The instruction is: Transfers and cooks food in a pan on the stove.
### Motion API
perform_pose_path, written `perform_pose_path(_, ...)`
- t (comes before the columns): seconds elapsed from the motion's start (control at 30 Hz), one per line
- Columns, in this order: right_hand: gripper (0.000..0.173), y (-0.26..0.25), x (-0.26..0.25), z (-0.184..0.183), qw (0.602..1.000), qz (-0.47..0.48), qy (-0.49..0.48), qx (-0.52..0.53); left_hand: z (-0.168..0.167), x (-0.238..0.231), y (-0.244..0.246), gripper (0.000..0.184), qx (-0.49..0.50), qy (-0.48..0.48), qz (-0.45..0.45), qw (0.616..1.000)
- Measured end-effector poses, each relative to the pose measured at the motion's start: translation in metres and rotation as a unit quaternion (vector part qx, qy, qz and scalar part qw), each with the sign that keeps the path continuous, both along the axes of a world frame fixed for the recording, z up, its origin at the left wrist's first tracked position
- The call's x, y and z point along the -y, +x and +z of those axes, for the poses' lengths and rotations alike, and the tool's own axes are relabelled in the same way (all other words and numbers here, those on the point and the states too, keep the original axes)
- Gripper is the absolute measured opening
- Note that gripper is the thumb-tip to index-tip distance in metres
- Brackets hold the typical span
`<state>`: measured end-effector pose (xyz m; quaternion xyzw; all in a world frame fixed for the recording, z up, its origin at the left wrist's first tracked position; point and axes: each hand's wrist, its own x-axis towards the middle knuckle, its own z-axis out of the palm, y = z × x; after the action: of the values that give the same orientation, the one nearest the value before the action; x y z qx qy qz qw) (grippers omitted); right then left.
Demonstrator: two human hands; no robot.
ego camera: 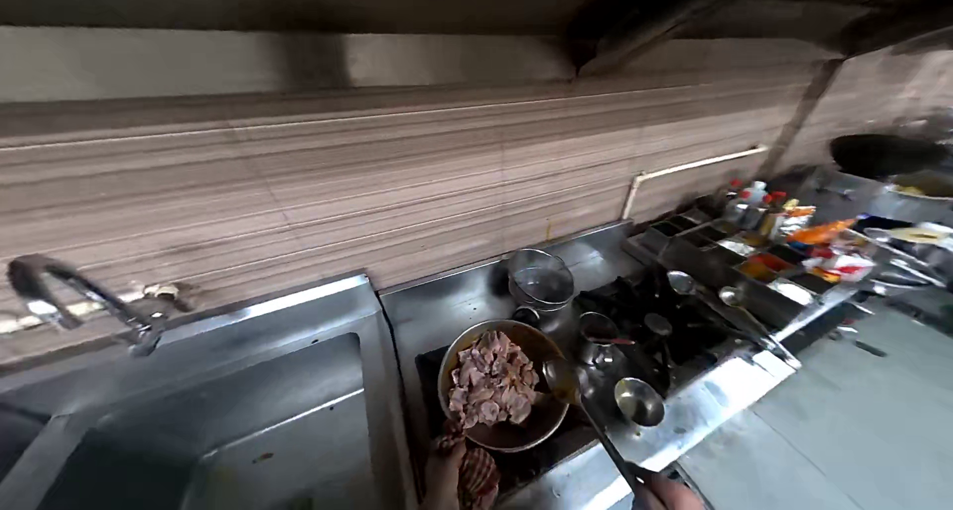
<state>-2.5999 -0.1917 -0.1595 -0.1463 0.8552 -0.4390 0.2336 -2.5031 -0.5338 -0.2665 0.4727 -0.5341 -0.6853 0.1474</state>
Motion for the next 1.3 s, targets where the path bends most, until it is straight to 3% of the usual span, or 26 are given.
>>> perform_pose_path(0.07,0.031,-0.062,0.021,-0.006,0.985,0.058,0.134,-0.091,0.001,-0.003,0.0,0.047,0.031,-0.042,0.006,0.999)
perform_pose_path(0.13,0.03,-0.118,0.047,-0.006,0.945,0.123,0.272,-0.131,0.006,-0.007,0.0,0.049,0.078,-0.062,0.021,0.995)
perform_pose_path(0.23,0.035,-0.191,0.092,0.003,0.898,0.207,0.358,-0.151,0.008,-0.015,-0.009,0.053,0.125,-0.085,0.05,0.987)
perform_pose_path(0.4,0.033,-0.272,0.163,-0.007,0.857,0.368,0.299,-0.203,0.031,-0.018,-0.024,0.046,0.244,-0.123,0.03,0.962)
perform_pose_path(0.5,0.026,-0.291,0.205,-0.002,0.796,0.484,0.254,-0.26,0.036,-0.014,-0.025,0.043,0.241,-0.12,0.038,0.962)
perform_pose_path(0.6,0.027,-0.294,0.233,0.003,0.722,0.543,0.255,-0.344,0.034,-0.006,-0.024,0.054,0.263,-0.115,0.046,0.957)
perform_pose_path(0.7,0.035,-0.279,0.238,0.021,0.666,0.59,0.263,-0.374,0.035,0.001,-0.023,0.056,0.259,-0.109,0.043,0.959)
perform_pose_path(0.83,0.052,-0.278,0.202,0.047,0.587,0.651,0.249,-0.412,0.022,0.003,-0.014,0.054,0.188,-0.069,0.069,0.977)
perform_pose_path(0.9,0.057,-0.288,0.173,0.063,0.586,0.649,0.236,-0.424,0.019,0.003,-0.012,0.054,0.154,-0.045,0.094,0.982)
perform_pose_path(1.03,0.042,-0.321,0.121,0.071,0.589,0.589,0.171,-0.526,0.018,0.0,-0.008,0.053,0.102,-0.014,0.125,0.987)
perform_pose_path(1.17,0.048,-0.3,0.134,0.064,0.674,0.479,0.28,-0.488,0.014,0.001,-0.006,0.053,0.103,-0.019,0.111,0.988)
perform_pose_path(1.3,0.03,-0.276,0.167,0.058,0.717,0.428,0.377,-0.4,0.018,0.002,-0.006,0.058,0.145,-0.025,0.072,0.986)
